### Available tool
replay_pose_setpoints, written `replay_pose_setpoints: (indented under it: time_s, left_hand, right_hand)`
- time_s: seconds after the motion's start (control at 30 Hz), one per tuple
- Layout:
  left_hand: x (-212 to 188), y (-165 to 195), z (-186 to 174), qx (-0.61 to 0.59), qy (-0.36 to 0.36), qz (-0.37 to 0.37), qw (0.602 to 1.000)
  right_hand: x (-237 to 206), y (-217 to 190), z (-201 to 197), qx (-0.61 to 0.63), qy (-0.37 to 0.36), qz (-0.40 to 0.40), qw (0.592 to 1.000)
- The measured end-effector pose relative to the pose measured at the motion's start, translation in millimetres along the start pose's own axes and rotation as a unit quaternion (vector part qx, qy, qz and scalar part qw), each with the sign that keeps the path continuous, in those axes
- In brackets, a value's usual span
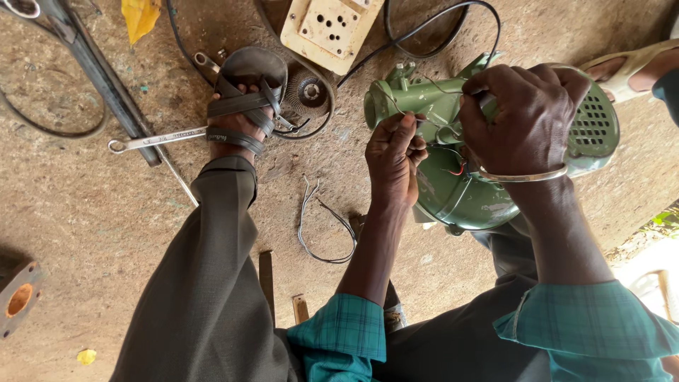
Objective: The person sits on the ground and repairs a green electric motor. They use a screwdriver to adjust internal components and a multimeter to test the electrical connections on a nearby power board.
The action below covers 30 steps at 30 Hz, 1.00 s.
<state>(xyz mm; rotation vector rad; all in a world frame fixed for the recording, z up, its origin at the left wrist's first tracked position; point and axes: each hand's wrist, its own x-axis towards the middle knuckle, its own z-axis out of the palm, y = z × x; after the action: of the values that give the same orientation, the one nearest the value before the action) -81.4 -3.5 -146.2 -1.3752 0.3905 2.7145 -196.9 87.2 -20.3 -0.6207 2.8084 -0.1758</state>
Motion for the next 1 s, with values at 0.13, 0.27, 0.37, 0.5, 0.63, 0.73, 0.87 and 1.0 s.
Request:
replay_pose_setpoints:
  time_s: [0.13,0.27,0.37,0.5,0.63,0.73,0.87,1.0]
  left_hand:
    - [0,-2,1,-0.004,0.001,-0.018,1.0]
    - [1,-2,3,-0.015,-0.008,-0.021,1.0]
    - [2,-2,5,-0.017,-0.01,-0.021,1.0]
    - [2,-3,7,-0.009,-0.002,-0.024,1.0]
    - [1,-1,9,-0.012,-0.003,-0.023,1.0]
    - [0,1,12,-0.006,0.002,-0.021,1.0]
    - [0,3,15,0.001,0.009,-0.015,1.0]
    - [0,3,16,-0.004,0.002,-0.014,1.0]
  right_hand:
    - [0,3,1,-0.002,-0.001,0.008,1.0]
    - [-1,7,-2,0.007,-0.002,0.004,1.0]
    - [0,9,-6,0.018,-0.003,0.004,1.0]
    - [1,7,-10,0.024,-0.007,0.013,1.0]
    - [4,6,-10,0.06,-0.016,0.024,0.998]
    - [7,7,-9,0.089,-0.027,0.041,0.995]
    - [8,6,-7,0.1,-0.022,0.054,0.993]
    - [7,7,-5,0.093,-0.019,0.055,0.994]
